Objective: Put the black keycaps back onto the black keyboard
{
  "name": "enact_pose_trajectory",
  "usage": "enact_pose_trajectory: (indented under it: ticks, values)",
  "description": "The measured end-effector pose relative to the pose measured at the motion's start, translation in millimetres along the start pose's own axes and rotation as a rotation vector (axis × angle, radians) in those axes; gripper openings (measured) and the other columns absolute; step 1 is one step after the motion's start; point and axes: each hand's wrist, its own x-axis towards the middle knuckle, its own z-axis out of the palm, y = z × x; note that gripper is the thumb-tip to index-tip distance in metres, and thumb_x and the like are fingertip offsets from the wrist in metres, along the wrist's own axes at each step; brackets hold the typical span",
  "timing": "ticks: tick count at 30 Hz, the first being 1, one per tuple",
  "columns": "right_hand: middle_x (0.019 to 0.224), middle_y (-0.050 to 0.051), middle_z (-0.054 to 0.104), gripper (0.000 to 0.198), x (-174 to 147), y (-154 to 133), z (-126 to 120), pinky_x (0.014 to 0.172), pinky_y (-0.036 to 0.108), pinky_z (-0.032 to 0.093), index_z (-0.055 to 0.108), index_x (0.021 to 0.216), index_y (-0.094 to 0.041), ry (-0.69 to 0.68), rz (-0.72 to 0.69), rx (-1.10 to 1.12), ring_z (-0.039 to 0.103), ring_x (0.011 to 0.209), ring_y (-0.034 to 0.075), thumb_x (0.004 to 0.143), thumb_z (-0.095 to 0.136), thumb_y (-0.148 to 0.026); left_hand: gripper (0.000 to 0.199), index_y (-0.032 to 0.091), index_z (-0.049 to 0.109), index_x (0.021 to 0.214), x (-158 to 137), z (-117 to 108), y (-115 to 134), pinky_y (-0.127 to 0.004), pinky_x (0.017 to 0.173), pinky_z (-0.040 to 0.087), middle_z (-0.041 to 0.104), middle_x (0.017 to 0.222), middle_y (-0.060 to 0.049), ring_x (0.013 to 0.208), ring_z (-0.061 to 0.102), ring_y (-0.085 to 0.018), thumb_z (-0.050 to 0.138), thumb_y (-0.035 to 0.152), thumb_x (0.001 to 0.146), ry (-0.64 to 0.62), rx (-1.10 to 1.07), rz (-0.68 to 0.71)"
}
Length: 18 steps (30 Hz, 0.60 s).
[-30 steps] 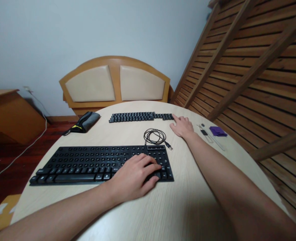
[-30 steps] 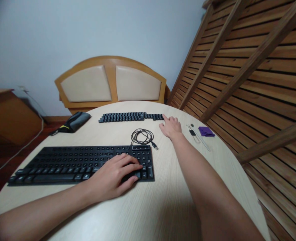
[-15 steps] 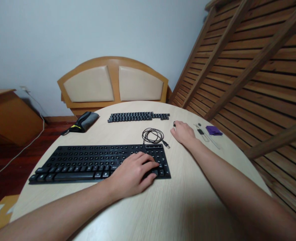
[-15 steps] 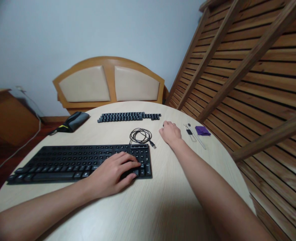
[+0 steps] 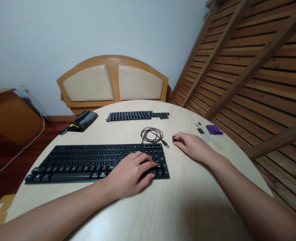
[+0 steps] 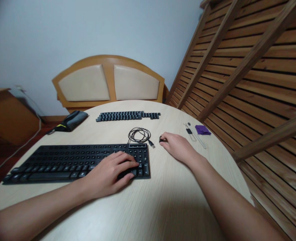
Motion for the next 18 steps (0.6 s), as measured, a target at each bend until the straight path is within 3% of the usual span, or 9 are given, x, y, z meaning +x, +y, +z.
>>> enact_pose_trajectory:
  ticks: [4, 7, 13, 18]
  values:
    - [0.116, 0.011, 0.072, 0.026, -2.8, 1.2, -1.8, 0.092, 0.04, 0.052, 0.067, 0.102, -0.02, -0.069, 0.026, 0.506, 0.068, 0.102, 0.024, 0.089, 0.064, -0.042, 0.029, 0.021, 0.063, 0.125, -1.0, -0.2, 0.0, -0.044, 0.094, 0.049, 0.065, 0.119, -0.007, 0.108, 0.059, -0.025, 0.053, 0.031, 0.099, -0.001, -0.011, 0.001]
    - [0.118, 0.013, 0.071, 0.034, -4.4, -7.9, -5.4, 0.095, 0.043, 0.05, 0.066, 0.102, -0.018, -0.162, 0.032, 0.741, 0.066, 0.105, 0.025, 0.085, 0.069, -0.047, 0.029, 0.021, 0.063, 0.125, -1.3, -1.0, 0.2, -0.044, 0.094, 0.049, 0.065, 0.12, -0.007, 0.109, 0.059, -0.025, 0.053, 0.031, 0.099, -0.008, -0.017, -0.004]
    - [0.116, 0.014, 0.069, 0.036, -7.8, -25.3, -10.6, 0.098, 0.048, 0.045, 0.06, 0.082, -0.019, -0.249, -0.022, 0.926, 0.064, 0.107, 0.026, 0.08, 0.076, -0.05, 0.029, 0.021, 0.063, 0.125, -0.6, -1.3, 0.8, -0.043, 0.093, 0.049, 0.065, 0.12, -0.007, 0.109, 0.059, -0.026, 0.053, 0.031, 0.099, -0.01, -0.017, -0.005]
    - [0.115, 0.013, 0.07, 0.03, -9.2, -26.4, -5.1, 0.099, 0.048, 0.045, 0.057, 0.081, -0.019, -0.288, -0.115, 0.952, 0.064, 0.108, 0.025, 0.085, 0.074, -0.044, 0.03, 0.021, 0.063, 0.125, -0.3, -1.3, 1.0, -0.043, 0.093, 0.049, 0.065, 0.12, -0.007, 0.108, 0.059, -0.025, 0.053, 0.031, 0.099, -0.01, -0.012, 0.002]
